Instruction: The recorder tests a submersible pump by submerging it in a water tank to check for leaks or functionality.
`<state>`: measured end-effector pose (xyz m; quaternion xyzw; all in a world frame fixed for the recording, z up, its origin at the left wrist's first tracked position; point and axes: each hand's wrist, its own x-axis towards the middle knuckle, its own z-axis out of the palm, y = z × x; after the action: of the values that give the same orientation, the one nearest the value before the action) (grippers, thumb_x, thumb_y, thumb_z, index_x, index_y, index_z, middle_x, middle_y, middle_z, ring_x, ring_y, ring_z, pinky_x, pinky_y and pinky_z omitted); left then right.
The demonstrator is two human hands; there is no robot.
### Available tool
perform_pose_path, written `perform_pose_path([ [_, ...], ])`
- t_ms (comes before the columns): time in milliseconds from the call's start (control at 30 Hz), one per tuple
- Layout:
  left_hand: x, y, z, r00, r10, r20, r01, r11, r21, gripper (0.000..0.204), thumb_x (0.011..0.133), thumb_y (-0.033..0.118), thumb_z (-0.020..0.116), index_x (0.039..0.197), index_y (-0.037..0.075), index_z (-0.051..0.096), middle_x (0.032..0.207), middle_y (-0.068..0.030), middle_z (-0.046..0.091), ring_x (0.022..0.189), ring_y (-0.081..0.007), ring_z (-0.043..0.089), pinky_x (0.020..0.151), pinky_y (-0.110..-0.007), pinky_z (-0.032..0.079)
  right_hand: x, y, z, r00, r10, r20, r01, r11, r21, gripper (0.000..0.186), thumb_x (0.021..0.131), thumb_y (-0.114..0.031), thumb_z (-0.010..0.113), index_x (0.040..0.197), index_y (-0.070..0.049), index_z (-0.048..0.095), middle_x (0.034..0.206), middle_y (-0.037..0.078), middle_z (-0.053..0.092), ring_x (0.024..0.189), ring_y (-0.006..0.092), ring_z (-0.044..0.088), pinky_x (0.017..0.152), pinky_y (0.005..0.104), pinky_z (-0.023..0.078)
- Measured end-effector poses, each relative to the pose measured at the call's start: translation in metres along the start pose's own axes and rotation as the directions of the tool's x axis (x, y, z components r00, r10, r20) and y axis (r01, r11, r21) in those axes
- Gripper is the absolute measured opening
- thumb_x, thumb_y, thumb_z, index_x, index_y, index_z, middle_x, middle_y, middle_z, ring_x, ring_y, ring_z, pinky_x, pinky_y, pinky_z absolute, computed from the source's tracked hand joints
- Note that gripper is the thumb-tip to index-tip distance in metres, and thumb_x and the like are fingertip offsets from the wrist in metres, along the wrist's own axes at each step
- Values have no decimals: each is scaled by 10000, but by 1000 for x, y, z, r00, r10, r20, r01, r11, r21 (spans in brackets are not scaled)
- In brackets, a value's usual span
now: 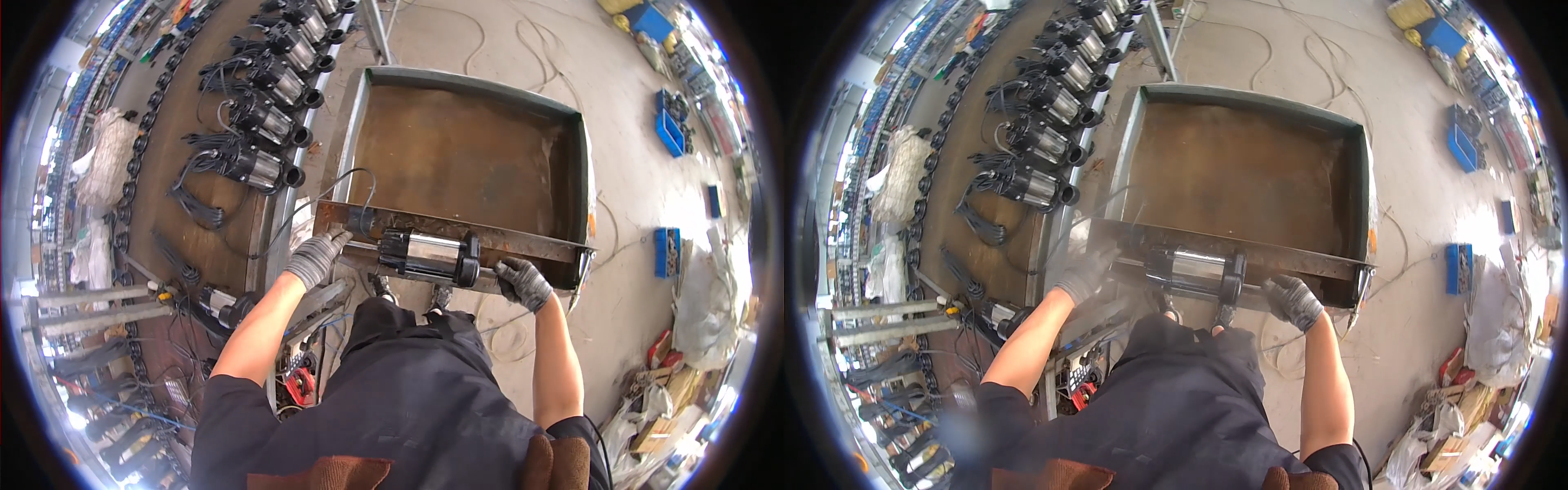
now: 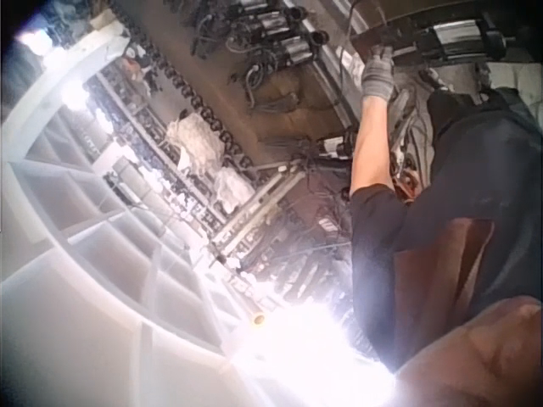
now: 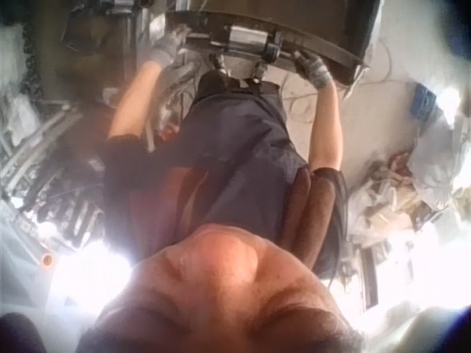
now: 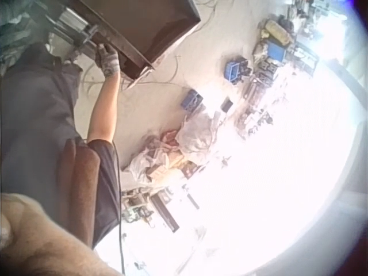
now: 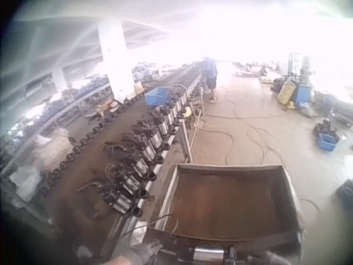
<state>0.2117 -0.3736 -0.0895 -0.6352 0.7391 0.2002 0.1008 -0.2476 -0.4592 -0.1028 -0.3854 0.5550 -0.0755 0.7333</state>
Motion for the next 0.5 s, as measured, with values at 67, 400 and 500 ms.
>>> perform_pose_path([
  [67,6,-14,15,982,140,-124,-146,989,-35,489,804,8,626,1286,68,576,1381,-168,525,1194,-332,571,1020,-379,476,-1,3,4,997,-59,-52,60,998,29,161,951,-236,634,920,-79,651,605,-35,524,469,71,463,411,254,337],
  [400,30,-39,31,989,18,147,106,611,-785,452,971,497,555,1040,71,689,677,29,574,600,-71,528,565,-266,459,-4,30,8,928,-369,-51,372,913,168,194,934,-132,617,1078,-16,674,852,57,673,701,130,617,631,279,522],
  [500,30,-28,24,915,-265,304,395,432,-811,402,954,437,607,1076,61,684,765,-26,623,705,-115,603,637,-276,505,-5,21,13,972,-215,-97,234,936,264,371,883,-252,644,1162,-7,632,858,103,695,503,124,549,497,276,514],
])
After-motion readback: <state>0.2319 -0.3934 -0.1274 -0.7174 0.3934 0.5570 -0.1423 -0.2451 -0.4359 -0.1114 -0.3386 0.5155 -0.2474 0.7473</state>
